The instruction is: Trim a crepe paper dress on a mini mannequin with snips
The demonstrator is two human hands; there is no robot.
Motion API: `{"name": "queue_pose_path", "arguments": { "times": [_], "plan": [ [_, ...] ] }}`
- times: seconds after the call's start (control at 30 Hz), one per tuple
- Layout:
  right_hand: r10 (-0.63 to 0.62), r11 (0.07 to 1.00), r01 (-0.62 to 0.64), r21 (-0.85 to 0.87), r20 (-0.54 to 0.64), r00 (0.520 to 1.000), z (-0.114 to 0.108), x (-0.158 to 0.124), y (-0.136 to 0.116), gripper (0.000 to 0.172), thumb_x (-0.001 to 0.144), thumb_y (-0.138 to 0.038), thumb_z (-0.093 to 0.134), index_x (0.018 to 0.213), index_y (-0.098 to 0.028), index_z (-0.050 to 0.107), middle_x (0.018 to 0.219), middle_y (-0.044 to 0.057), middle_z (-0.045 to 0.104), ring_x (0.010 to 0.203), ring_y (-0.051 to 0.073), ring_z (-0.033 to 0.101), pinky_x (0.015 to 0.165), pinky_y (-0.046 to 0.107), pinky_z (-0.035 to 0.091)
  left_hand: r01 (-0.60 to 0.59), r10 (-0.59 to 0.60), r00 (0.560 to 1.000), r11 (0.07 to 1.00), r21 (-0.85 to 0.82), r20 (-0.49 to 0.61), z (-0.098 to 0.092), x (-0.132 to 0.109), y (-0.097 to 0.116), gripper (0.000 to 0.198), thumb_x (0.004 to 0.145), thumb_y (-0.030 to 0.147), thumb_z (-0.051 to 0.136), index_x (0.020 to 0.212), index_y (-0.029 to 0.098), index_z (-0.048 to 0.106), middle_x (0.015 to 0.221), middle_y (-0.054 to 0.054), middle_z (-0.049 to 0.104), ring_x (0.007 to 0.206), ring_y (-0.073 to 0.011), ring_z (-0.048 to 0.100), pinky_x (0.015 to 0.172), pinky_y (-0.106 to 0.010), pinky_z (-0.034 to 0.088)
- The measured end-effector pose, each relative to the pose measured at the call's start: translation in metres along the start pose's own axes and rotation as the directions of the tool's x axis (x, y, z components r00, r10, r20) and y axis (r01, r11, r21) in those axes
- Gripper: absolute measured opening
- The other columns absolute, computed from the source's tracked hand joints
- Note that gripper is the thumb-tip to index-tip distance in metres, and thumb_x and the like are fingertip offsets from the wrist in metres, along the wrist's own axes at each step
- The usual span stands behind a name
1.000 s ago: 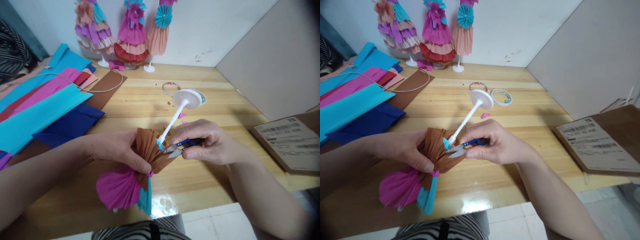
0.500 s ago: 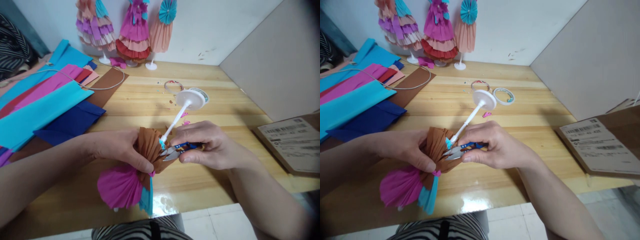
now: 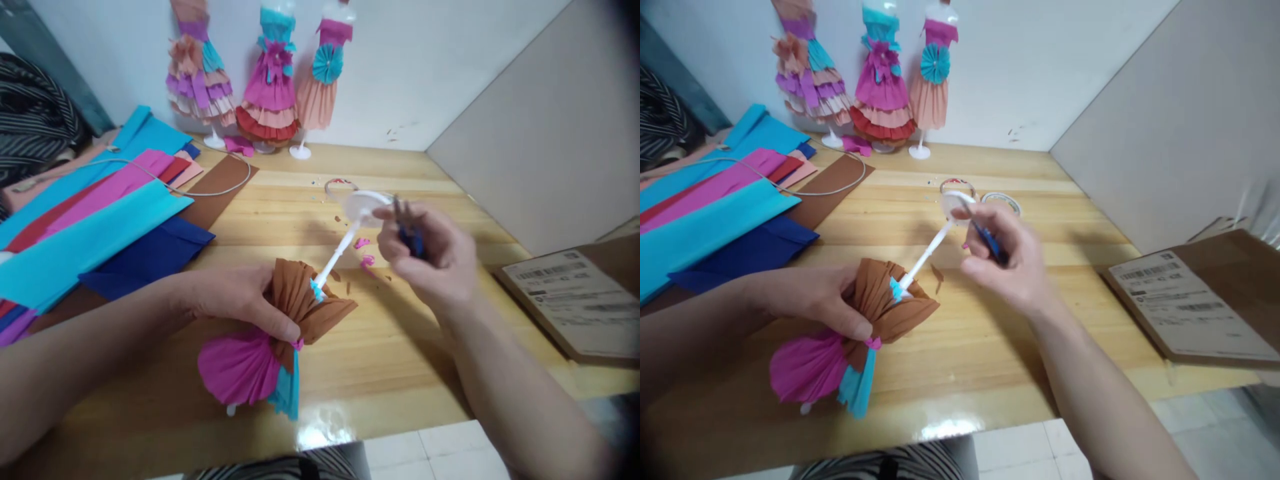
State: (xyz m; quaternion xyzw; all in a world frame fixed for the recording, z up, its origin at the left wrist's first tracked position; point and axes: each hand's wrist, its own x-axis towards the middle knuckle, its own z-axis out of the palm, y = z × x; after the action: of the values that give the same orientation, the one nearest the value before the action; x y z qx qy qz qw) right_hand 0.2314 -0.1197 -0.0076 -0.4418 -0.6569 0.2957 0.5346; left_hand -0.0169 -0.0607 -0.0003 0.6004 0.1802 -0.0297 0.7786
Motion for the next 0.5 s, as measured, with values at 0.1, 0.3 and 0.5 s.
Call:
{"name": "queue_pose_path", "arguments": {
  "times": [0.1,0.3,0.5],
  "plan": [
    [-0.122,0.910,0.198,-0.363,0.220,0.968,0.005,0.000,0.000,0.033,0.080,-0.017,0.065,0.112,-0.021,0.065,0.094,0.006,0.070,0.063,0.012,0.057,0.058,0.026,0.045,0.056,-0.050,0.998,0.989,0.138,-0.043,0.002,-0.003,0.004,0.028,0.068,0.023,0.073,0.094,0.017,0.063,0.075,0.003,0.061,0.070,-0.0133,0.056,0.062,-0.022,0.045],
    [-0.132,0.627,0.432,-0.649,0.458,0.879,0.012,-0.001,0.004,0.030,0.083,-0.008,0.050,0.105,-0.014,0.069,0.078,0.009,0.071,0.060,0.016,0.061,0.053,0.026,0.041,0.094,-0.089,0.995,0.982,0.164,-0.039,0.002,-0.009,0.007,0.021,0.071,0.026,0.071,0.086,0.017,0.060,0.080,0.002,0.062,0.075,-0.0138,0.058,0.067,-0.023,0.047],
    [-0.028,0.788,0.128,-0.603,0.173,0.984,0.014,0.000,0.009,0.018,0.080,-0.016,0.055,0.087,-0.016,0.071,0.074,0.008,0.069,0.064,0.018,0.060,0.059,0.028,0.041,-0.004,-0.014,0.978,0.996,-0.086,-0.206,-0.035,-0.020,0.002,0.057,0.080,0.068,0.049,0.081,0.014,0.068,0.066,-0.007,0.067,0.057,-0.0172,0.061,0.055,-0.027,0.046]
  ]
}}
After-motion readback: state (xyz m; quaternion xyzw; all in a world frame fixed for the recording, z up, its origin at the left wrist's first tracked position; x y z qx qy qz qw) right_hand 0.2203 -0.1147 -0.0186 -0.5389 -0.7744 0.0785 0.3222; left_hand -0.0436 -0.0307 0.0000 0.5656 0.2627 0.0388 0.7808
